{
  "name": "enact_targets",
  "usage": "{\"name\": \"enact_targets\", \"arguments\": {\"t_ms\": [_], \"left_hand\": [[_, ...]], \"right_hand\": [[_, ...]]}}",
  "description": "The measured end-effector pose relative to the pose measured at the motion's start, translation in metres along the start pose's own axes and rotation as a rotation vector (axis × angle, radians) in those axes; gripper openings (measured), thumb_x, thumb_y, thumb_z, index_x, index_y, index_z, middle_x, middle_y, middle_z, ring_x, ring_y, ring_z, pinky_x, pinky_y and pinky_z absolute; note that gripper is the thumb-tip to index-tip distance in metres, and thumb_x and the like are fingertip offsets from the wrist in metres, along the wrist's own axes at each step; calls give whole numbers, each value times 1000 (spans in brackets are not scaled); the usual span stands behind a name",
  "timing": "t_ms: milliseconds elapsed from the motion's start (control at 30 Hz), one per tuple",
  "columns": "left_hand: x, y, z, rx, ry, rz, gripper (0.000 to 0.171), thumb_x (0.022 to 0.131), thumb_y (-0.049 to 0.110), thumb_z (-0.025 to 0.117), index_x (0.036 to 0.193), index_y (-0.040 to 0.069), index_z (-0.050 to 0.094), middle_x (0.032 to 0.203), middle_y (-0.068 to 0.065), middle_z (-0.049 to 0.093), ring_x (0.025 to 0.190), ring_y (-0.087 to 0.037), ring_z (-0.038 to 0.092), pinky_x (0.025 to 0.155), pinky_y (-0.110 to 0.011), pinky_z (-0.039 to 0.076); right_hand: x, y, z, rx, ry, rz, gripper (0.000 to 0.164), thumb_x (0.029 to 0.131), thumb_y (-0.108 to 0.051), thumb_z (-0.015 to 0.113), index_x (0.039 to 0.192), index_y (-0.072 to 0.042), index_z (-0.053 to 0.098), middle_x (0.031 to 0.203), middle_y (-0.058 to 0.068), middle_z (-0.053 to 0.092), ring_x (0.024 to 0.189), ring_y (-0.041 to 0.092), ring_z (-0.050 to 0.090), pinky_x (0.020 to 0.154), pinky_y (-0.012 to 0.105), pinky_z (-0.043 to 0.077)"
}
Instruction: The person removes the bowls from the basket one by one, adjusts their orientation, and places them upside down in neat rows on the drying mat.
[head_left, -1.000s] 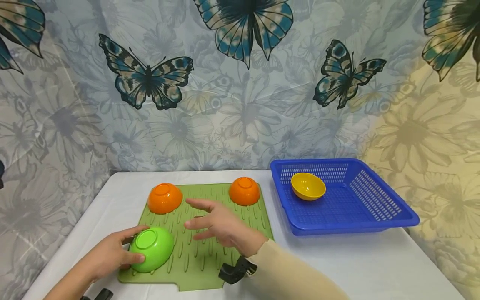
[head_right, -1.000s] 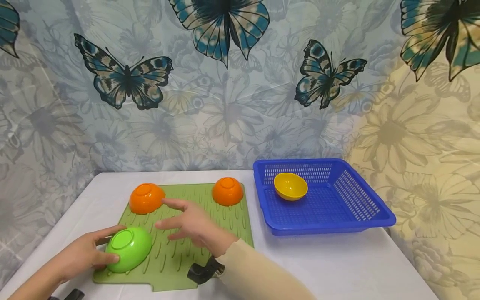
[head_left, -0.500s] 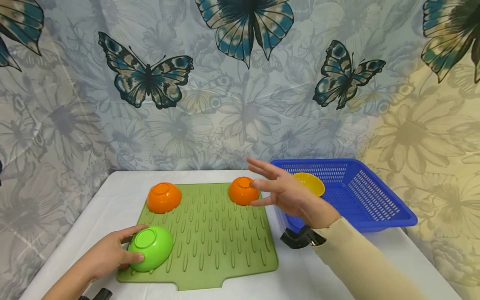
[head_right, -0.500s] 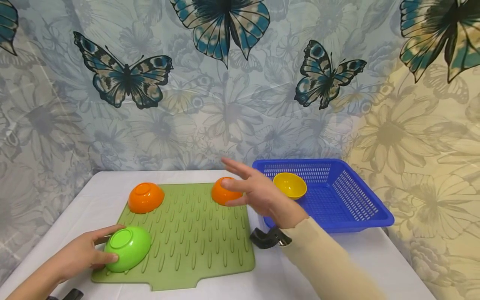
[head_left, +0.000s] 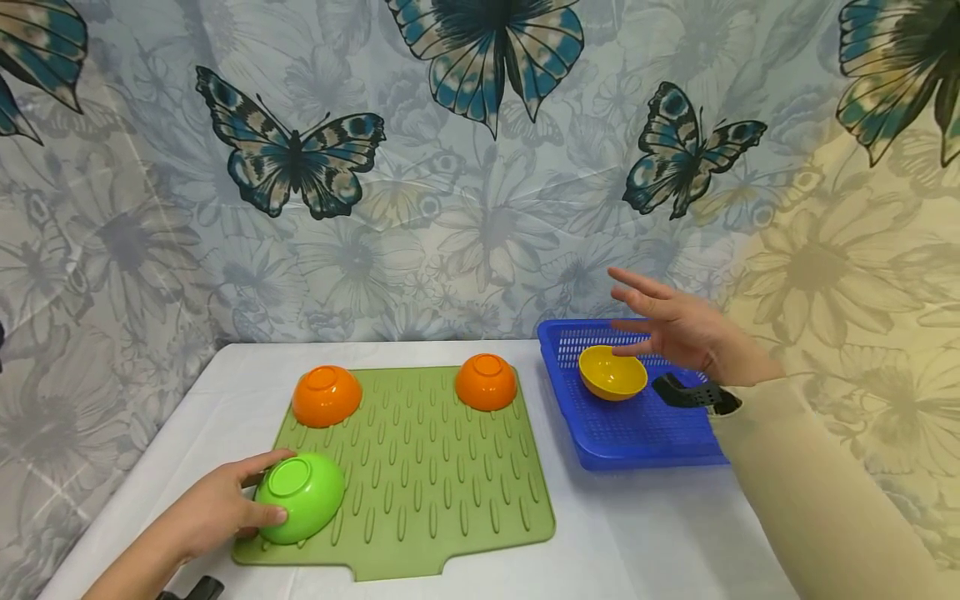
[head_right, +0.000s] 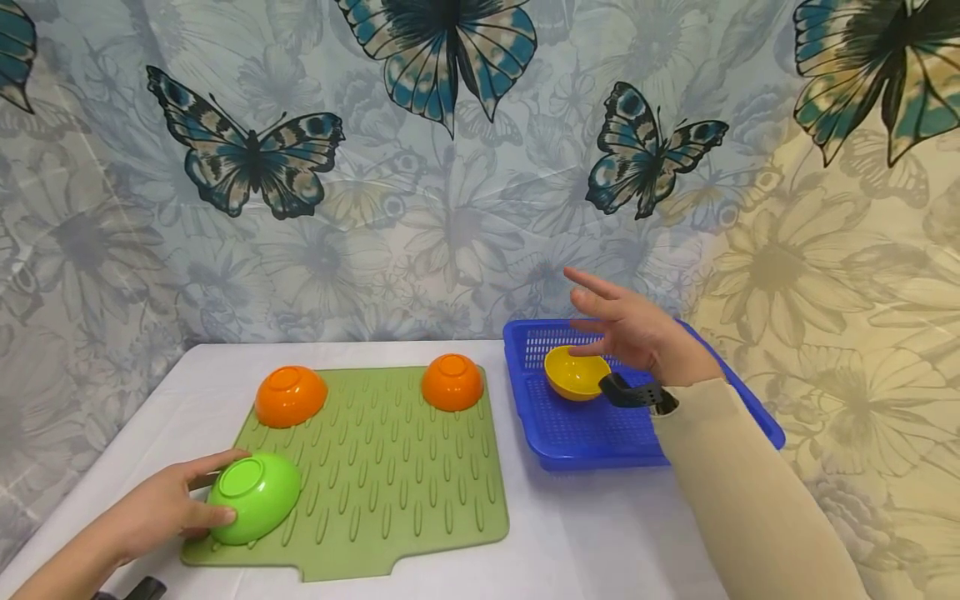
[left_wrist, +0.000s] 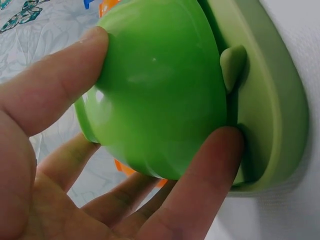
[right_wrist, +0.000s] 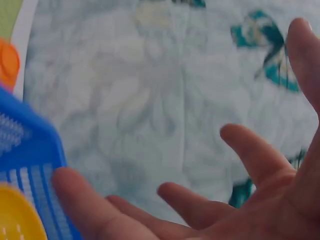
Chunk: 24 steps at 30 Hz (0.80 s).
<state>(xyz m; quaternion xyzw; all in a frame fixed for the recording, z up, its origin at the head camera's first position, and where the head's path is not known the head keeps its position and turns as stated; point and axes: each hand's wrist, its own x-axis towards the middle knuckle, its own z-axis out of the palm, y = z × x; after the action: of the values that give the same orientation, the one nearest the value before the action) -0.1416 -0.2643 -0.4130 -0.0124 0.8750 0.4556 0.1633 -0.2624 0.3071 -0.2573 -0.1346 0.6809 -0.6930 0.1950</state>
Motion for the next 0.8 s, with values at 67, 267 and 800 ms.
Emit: {"name": "enact_targets", "arguments": {"t_ms": [67, 267, 800], "left_hand": [[0, 0, 0, -2, 2, 0, 91, 73, 18, 89, 150, 2, 43, 138, -44, 39, 119, -55, 49, 70, -44, 58], [0, -1, 0, 1, 2, -2, 91, 74, 18, 89, 150, 3, 43, 139, -44, 39, 119, -54, 49, 70, -44, 58], [-2, -1, 0, -27, -3, 7, 90, 75, 18, 88, 151, 3, 42, 140, -44, 36, 119, -54, 49, 71, -45, 58]], "right_hand": [[-2, 3, -19, -9, 25, 60, 71, 105, -34, 50, 162, -29, 8, 163, 13, -17, 143, 53, -2, 102, 70, 28], [-5, 23, -67, -43, 44, 170, 75, 106, -43, 43, 161, -28, -6, 160, 17, -25, 141, 59, -6, 103, 73, 24], [1, 74, -100, 190, 190, 463, 87, 102, -39, 55, 161, -25, -7, 162, 12, -22, 142, 57, 2, 105, 68, 28]]}}
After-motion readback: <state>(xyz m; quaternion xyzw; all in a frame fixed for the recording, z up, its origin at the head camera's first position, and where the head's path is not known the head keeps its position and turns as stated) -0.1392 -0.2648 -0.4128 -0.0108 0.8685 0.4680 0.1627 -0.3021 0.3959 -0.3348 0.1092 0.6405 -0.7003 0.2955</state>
